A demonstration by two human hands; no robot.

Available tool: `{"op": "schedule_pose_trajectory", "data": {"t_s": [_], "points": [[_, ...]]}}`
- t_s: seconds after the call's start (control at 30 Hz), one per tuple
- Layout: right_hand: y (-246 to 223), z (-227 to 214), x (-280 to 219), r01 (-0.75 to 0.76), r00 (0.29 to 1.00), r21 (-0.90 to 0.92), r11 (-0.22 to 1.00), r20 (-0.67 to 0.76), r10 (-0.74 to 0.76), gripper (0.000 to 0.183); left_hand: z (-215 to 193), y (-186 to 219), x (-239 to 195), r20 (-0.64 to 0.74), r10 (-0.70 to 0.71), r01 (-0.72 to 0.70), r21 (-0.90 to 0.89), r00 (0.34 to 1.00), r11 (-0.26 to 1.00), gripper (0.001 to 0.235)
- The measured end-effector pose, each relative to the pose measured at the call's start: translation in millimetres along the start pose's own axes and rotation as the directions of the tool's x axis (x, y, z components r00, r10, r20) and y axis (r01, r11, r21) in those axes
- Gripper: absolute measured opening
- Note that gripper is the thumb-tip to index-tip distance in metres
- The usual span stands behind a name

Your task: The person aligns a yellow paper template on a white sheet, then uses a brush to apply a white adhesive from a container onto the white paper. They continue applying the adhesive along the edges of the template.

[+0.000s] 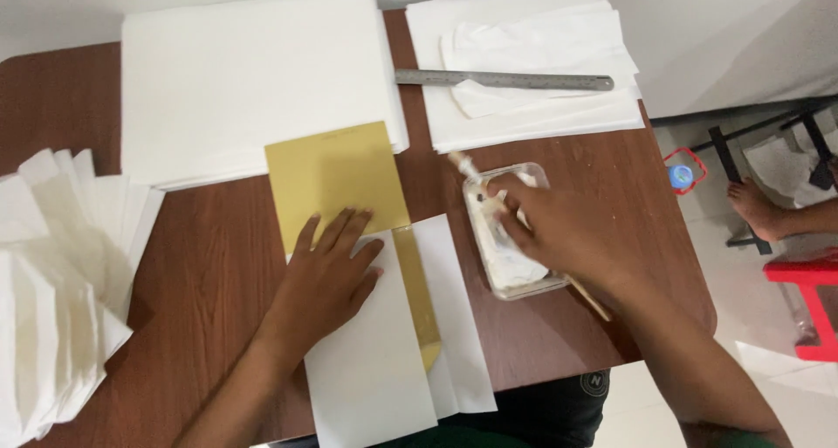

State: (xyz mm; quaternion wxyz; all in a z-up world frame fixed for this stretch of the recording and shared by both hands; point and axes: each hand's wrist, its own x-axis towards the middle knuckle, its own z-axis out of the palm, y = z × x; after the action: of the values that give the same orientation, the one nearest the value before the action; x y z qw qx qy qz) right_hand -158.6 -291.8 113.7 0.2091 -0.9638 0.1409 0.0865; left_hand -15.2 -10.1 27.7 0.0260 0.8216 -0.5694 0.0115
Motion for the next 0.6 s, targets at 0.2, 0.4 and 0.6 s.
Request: {"op": "schedule_pose_trajectory", "data": {"t_s": [0.2, 0.4, 0.6], "points": [[87, -2, 19, 0.307, 0.951, 0.858, 0.412, -0.291, -0.104, 0.030, -1, 33, 29, -0.170, -0.008, 0.012, 0.018, 0.985, 1.000, 0.057], [116, 21, 27, 0.332, 0.911, 0.935, -0.126, -0.352, -0.216, 0.059, -3, 77, 74, -0.261, -0.015, -0.054, -0.255, 0.965, 0.965, 0.133], [89, 27, 10, 0.376, 0.874, 0.714, 0.590, -0.485, 0.030, 0.027, 5, 81, 94, -0.160, 0.041, -0.086, -0.282, 0.986, 0.956, 0.153]]}}
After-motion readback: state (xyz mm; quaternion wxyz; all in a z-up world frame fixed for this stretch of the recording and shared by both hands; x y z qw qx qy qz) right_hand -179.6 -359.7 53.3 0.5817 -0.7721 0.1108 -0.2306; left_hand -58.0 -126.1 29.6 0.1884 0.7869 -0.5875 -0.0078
